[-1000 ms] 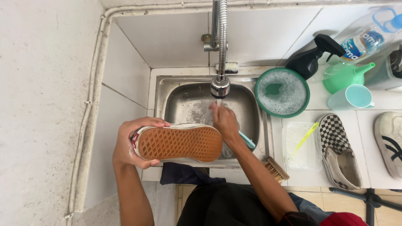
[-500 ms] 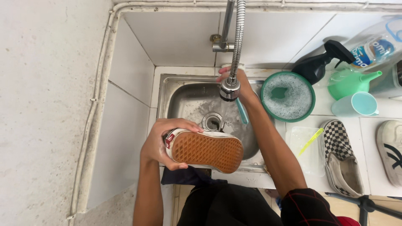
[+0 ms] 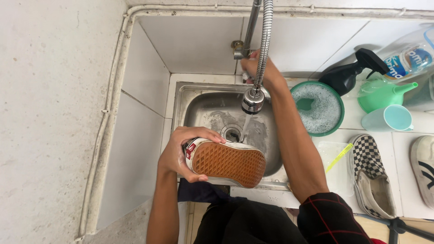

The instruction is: The person scrubs the sole of a white sneaker with a toothbrush and soapy water in a sink, then rinses it under running water. They repeat the scrubbing and rinsing process multiple times to clean the shoe thoroughly.

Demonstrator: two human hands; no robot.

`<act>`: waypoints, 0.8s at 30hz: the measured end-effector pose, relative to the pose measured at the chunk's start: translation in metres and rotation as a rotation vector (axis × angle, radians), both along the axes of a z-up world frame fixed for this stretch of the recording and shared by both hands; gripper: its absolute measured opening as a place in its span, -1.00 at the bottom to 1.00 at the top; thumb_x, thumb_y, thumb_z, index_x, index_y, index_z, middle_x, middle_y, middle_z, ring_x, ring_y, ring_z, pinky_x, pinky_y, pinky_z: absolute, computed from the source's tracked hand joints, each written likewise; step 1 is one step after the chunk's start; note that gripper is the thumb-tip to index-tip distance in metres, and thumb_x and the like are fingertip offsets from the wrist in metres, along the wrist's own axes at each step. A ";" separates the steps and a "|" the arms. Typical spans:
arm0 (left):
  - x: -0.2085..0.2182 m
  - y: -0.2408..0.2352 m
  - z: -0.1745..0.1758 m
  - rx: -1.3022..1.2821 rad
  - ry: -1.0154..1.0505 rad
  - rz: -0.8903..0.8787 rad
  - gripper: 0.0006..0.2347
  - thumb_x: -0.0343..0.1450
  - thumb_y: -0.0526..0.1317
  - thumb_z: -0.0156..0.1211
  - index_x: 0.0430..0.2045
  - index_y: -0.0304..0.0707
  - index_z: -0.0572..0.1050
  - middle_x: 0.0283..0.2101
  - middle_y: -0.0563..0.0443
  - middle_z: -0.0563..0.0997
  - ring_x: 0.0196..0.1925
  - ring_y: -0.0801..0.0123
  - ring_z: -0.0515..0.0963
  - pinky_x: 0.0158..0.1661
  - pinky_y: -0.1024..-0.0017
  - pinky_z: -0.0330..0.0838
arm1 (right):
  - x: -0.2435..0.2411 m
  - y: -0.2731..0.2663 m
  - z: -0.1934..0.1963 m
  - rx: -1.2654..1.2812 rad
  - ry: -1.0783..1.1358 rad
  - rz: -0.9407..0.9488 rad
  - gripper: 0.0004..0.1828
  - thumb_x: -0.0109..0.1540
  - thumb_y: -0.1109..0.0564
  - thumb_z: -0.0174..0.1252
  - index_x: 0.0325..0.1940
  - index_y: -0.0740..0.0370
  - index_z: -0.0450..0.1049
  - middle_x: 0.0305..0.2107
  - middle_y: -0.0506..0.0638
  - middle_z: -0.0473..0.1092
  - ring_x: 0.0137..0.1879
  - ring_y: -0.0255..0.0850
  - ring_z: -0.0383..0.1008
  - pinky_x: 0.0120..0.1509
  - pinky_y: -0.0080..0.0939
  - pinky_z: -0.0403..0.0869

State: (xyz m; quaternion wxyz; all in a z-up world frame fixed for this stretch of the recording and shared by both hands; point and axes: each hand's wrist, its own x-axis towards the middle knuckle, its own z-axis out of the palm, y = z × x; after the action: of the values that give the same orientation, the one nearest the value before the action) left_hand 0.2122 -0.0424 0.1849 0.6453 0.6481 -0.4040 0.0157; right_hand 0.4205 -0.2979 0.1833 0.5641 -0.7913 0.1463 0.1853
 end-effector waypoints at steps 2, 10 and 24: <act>0.001 -0.001 -0.003 -0.008 0.009 -0.008 -0.39 0.19 0.07 0.61 0.07 -0.24 0.62 0.08 -0.07 0.77 0.16 0.11 0.82 0.30 0.11 0.75 | 0.010 -0.011 0.000 0.141 -0.077 0.017 -0.78 0.32 0.19 0.11 -0.22 0.05 0.16 -0.30 -0.06 0.22 -0.30 -0.26 0.30 -0.33 -0.28 0.54; 0.000 -0.002 -0.007 0.002 0.052 -0.002 -0.41 0.19 0.06 0.59 0.05 -0.25 0.63 0.07 -0.07 0.77 0.15 0.11 0.82 0.29 0.11 0.75 | 0.017 -0.011 0.021 0.358 -0.129 -0.234 -0.30 0.22 0.24 0.32 0.15 0.01 -0.06 -0.09 0.14 0.37 -0.52 -0.27 0.41 -0.58 -0.35 0.25; -0.031 -0.014 -0.078 0.015 0.260 0.315 -0.36 -0.09 -0.09 0.83 -0.17 -0.43 0.74 -0.12 -0.27 0.85 0.00 -0.07 0.85 0.10 0.07 0.64 | -0.022 -0.249 -0.230 -0.856 -0.014 -0.034 -0.06 0.49 -0.18 0.23 0.63 0.66 0.11 0.11 0.74 0.49 0.32 0.59 0.51 0.42 0.54 0.45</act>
State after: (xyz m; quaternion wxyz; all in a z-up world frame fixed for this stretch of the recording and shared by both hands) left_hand 0.1813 -0.0560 0.1069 0.6768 0.7046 -0.2111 0.0298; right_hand 0.3988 -0.5468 -0.0472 0.1886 -0.9527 0.2194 0.0932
